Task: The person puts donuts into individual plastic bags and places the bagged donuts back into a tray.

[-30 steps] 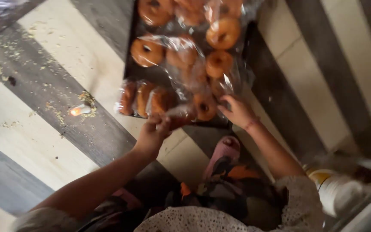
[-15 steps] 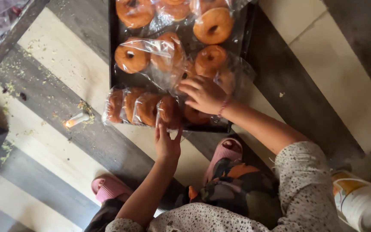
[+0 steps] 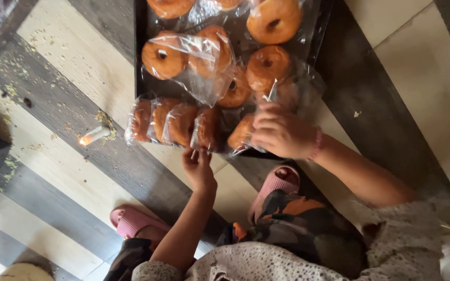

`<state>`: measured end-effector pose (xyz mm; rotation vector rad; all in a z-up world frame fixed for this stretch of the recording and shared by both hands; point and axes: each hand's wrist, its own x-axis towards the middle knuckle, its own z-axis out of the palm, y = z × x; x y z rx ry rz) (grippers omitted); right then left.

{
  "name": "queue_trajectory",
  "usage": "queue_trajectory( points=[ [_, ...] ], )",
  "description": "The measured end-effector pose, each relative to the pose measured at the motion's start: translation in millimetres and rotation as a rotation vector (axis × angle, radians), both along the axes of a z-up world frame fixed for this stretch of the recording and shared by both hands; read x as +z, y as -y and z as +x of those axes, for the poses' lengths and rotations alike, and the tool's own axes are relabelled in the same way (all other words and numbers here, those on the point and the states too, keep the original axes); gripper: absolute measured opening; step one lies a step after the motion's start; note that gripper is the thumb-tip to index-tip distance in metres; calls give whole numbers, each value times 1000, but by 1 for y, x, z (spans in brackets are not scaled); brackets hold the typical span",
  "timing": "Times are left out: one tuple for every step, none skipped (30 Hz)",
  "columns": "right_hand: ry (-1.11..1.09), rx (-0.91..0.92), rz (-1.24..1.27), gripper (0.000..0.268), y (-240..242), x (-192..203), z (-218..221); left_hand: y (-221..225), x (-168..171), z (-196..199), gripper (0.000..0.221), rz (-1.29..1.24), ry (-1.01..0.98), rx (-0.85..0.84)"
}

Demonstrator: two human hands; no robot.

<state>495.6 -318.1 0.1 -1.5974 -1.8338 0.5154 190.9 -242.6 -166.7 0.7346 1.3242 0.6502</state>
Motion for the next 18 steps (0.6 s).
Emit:
queue_trajectory(
  points=[
    [-2, 9, -8, 14, 9, 2, -5, 1, 9, -6, 35, -8, -2, 9],
    [-11, 35, 33, 13, 17, 6, -11, 2, 19, -13, 36, 81, -101, -41],
    [-14, 65, 79, 11, 23, 9, -14, -1, 27, -16, 37, 175, -194, -87],
    [-9, 76, 78, 11, 26, 13, -19, -4, 61, -10, 37, 172, -190, -76],
    [-60, 96, 99, 11, 28, 18, -23, -10, 94, -3, 41, 357, -220, -235],
    [-112, 115, 119, 11, 31, 22, -27, -15, 128, 4, 45, 541, -250, -394],
    [-109, 119, 115, 11, 27, 38, -31, -26, 164, 20, 45, 538, -247, -390],
    [-93, 145, 126, 8, 23, 53, -34, -36, 201, 37, 49, 792, -167, -606],
    [-80, 169, 138, 12, 19, 68, -39, -48, 237, 52, 53, 1044, -81, -824],
    [-79, 171, 136, 12, 18, 74, -46, -48, 237, 52, 53, 1042, -81, -821],
    [-24, 179, 155, 14, 16, 80, -51, -50, 237, 54, 48, 1152, -34, -975],
    [31, 187, 175, 16, 14, 86, -56, -51, 236, 56, 44, 1259, 14, -1130],
    [40, 188, 177, 16, 15, 85, -58, -49, 224, 50, 44, 1266, 19, -1125],
    [9, 186, 180, 16, 16, 83, -60, -47, 211, 45, 37, 1171, 65, -1169],
    [-29, 182, 178, 16, 19, 82, -63, -43, 200, 38, 31, 1066, 109, -1215],
    [-28, 182, 175, 16, 20, 80, -63, -44, 198, 33, 31, 1064, 112, -1214],
    [-108, 89, 116, 26, 20, 78, -63, -45, 197, 27, 28, 929, 136, -1190],
    [-187, -3, 56, 36, 21, 76, -63, -46, 197, 21, 26, 794, 160, -1163]
  ],
)
